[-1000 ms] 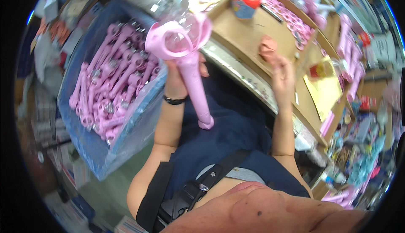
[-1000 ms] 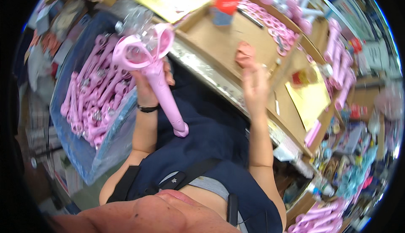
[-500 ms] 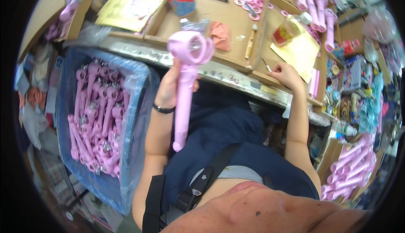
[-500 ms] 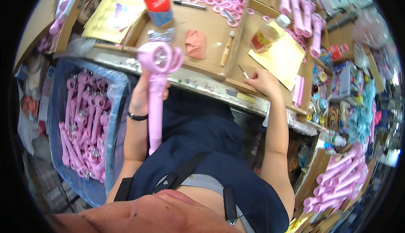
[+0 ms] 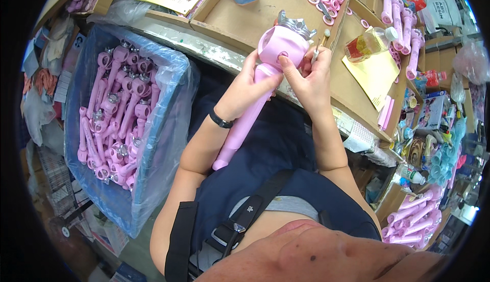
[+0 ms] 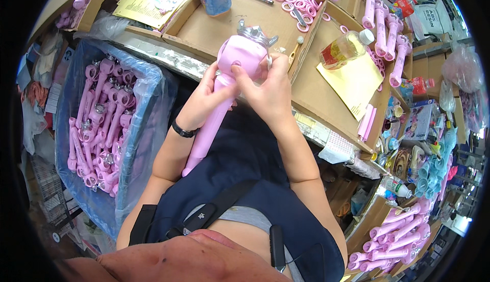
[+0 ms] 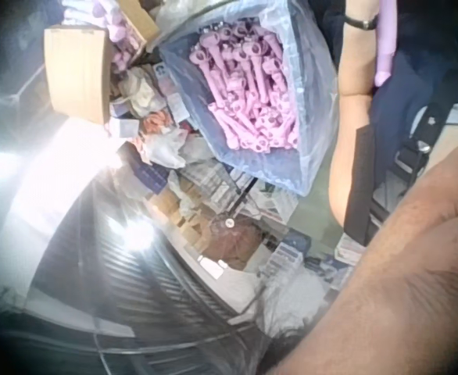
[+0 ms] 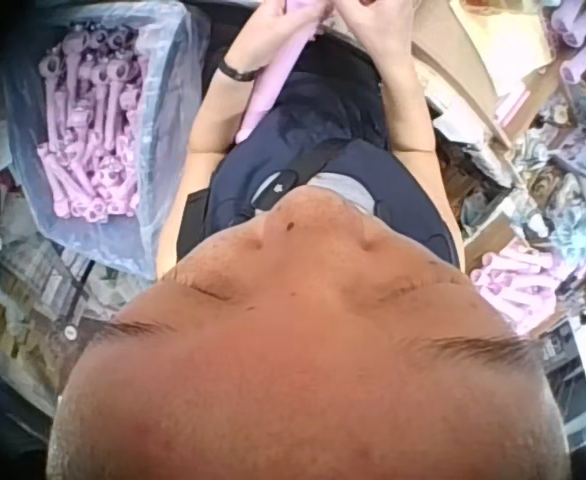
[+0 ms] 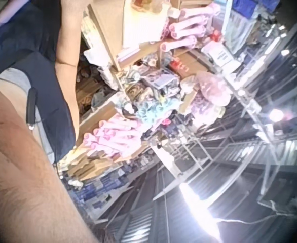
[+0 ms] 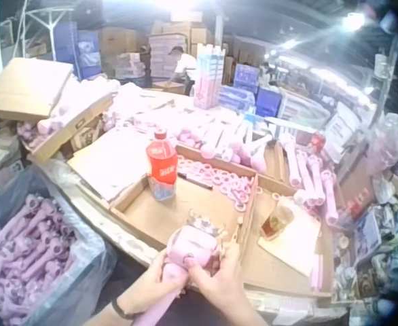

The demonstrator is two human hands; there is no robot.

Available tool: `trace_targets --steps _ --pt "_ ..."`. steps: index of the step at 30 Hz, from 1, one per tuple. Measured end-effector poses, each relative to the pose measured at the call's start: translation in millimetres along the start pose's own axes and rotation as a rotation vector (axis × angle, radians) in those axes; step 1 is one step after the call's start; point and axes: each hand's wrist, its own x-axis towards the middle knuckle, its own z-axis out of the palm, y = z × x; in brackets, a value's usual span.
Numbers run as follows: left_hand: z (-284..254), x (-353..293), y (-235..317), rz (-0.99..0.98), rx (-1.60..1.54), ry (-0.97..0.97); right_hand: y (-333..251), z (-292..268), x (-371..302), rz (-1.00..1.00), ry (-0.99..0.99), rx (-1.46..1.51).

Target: The person assembles pink plastic wands by inserting small metal pieces into the top, wiping the wand with a cloth, and testing the light function. The person handles multiple wands one at a time, using a small metal tool and a cloth.

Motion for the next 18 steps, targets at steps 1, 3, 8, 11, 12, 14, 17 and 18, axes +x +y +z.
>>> trace_targets --steps 1,3,8,11,12,14,17,18 --pt "1.0 -1.4 -0.2 0.057 0.037 0.003 -0.6 3.7 2.3 -0.026 0.016 0.013" --pt "1.4 -5.3 -1.0 0.151 0.097 0.013 -1.8 5.5 5.1 -0.005 -0.03 0.063" --pt "-1.3 -5.8 -2.6 0.123 0.065 -0.021 -1.7 -0.1 9.1 0.049 -0.086 0.067" --pt "-1.9 -5.8 -7.0 0.113 0.033 -0.026 -1.6 -0.3 9.4 0.069 -0.099 0.147" --pt "-2.9 -6.1 -8.9 0.123 0.027 -0.017 -2.0 -1.4 8.4 0.017 -0.113 0.163" --pt "-8.5 -5.8 -12.3 0.081 -0.09 -0.053 -3.3 -3.7 5.7 -0.064 -0.14 0.177" --pt "-26.1 -2.3 -15.7 -0.004 -0.405 -0.157 -4.4 -5.5 -1.8 -0.022 -0.144 0.69" --pt "-33.2 0.3 -16.4 -0.033 -0.537 -0.202 -4.0 -5.0 -3.8 -0.068 -0.155 0.715"
